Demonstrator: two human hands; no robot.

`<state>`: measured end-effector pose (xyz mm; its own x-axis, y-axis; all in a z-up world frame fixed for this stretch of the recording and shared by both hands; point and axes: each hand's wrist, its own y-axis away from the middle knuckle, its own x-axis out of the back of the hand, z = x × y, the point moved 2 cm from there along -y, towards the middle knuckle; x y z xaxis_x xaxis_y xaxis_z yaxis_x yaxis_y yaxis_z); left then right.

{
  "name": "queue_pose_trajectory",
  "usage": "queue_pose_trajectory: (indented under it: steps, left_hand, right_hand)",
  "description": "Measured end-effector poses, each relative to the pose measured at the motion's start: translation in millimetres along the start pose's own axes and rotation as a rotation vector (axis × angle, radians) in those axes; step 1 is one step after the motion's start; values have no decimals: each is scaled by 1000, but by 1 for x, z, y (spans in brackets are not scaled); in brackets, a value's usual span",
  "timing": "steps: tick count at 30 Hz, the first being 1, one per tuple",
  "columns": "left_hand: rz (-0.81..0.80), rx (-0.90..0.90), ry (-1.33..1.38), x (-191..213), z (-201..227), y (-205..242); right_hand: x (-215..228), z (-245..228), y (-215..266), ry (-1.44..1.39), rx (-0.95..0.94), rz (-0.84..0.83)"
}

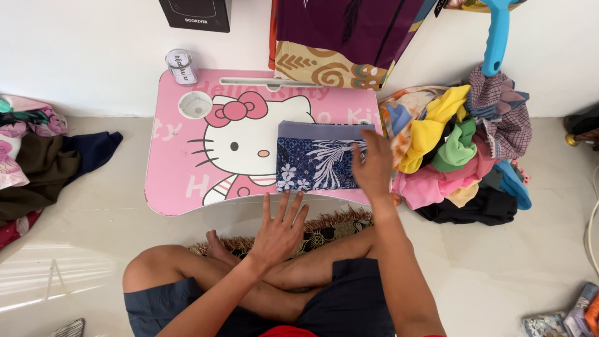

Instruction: Cleaning a piece of fabric with a lint roller, folding it, and applying a label.

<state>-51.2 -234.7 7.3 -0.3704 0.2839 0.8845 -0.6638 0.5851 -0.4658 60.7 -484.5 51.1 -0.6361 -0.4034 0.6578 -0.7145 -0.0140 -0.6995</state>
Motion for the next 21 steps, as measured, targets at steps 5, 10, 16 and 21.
queue_pose_trajectory:
  steps: [5,10,16,21]
  left_hand:
    - [-22,17,22,-4,0,2]
    - [-39,66,283,18,0,5]
    - [74,35,454,27,-17,14]
    - [354,360,470,45,-59,-1]
  right_hand:
    - [-44,-48,6,67,-60,-299]
    - [-93,-45,10,191,-168,-671]
    - [-94,-47,-8,133,-18,-671]
    - [-115,-67,-29,-134,496,-834]
